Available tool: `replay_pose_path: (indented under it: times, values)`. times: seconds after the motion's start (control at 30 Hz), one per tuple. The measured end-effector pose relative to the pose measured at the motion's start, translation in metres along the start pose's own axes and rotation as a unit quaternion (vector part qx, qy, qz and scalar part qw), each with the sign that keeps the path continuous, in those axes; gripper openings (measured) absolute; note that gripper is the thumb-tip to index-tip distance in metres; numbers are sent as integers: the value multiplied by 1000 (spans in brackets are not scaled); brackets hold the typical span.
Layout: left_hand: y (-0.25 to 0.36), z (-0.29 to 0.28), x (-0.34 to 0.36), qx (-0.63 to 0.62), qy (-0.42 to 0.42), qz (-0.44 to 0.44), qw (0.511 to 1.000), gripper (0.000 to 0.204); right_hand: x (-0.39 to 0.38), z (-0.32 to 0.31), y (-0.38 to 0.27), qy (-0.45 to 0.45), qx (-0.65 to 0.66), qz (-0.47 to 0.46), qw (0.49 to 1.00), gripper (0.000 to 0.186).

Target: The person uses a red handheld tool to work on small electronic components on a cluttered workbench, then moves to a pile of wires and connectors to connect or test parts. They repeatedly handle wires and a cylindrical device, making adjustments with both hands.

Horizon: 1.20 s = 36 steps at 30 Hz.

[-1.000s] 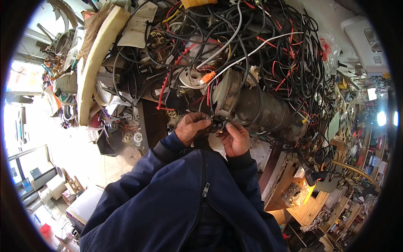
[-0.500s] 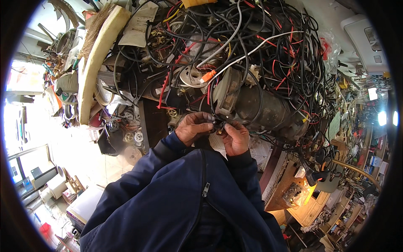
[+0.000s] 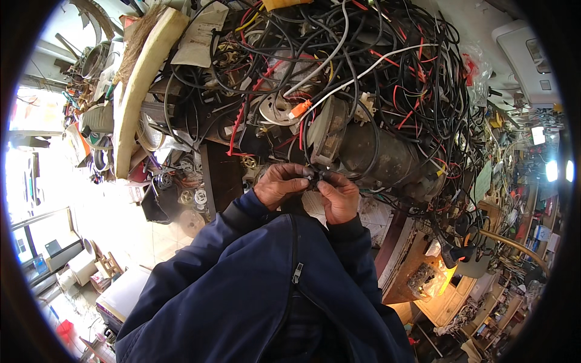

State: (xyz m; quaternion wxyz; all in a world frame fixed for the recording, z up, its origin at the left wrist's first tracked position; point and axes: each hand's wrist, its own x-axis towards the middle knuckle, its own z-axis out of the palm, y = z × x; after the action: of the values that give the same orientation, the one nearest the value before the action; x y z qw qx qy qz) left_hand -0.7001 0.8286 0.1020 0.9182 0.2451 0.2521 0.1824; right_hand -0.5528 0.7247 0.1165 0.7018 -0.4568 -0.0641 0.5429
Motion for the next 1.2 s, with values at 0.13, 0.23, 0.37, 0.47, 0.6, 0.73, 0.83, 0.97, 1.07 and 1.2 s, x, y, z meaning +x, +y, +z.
replay_pose_path:
  times: [0.13,0.23,0.37,0.47,0.6,0.73,0.83,0.97,1.07,1.2]
  values:
    - [-10,-13,7,22,5,24,999,23,3,-4,4,-8,-26,-25,999,16]
    - [-5,-6,9,44,55,29,997,22,9,-12,7,-1,-66,-31,997,15]
    - [7,0,15,93,120,7,988,20,19,-8,7,47,-144,-64,986,18]
    - [3,-7,25,91,131,18,987,21,27,-1,8,95,-129,-66,985,19]
    - [-2,-8,33,77,133,31,988,19,32,-4,13,100,-131,-58,985,17]
    - [-6,-10,39,77,134,43,987,16,37,-8,18,93,-126,-60,986,15]
    - [-7,-13,41,67,128,45,989,16,37,0,16,85,-101,-51,990,16]
    - [1,-3,39,74,129,31,988,17,38,5,14,65,-43,-42,996,18]
    - [8,3,36,86,138,23,986,18,37,3,13,66,-58,-40,995,19]
    - [5,-4,39,131,138,41,981,17,39,-2,16,54,-82,-55,994,19]
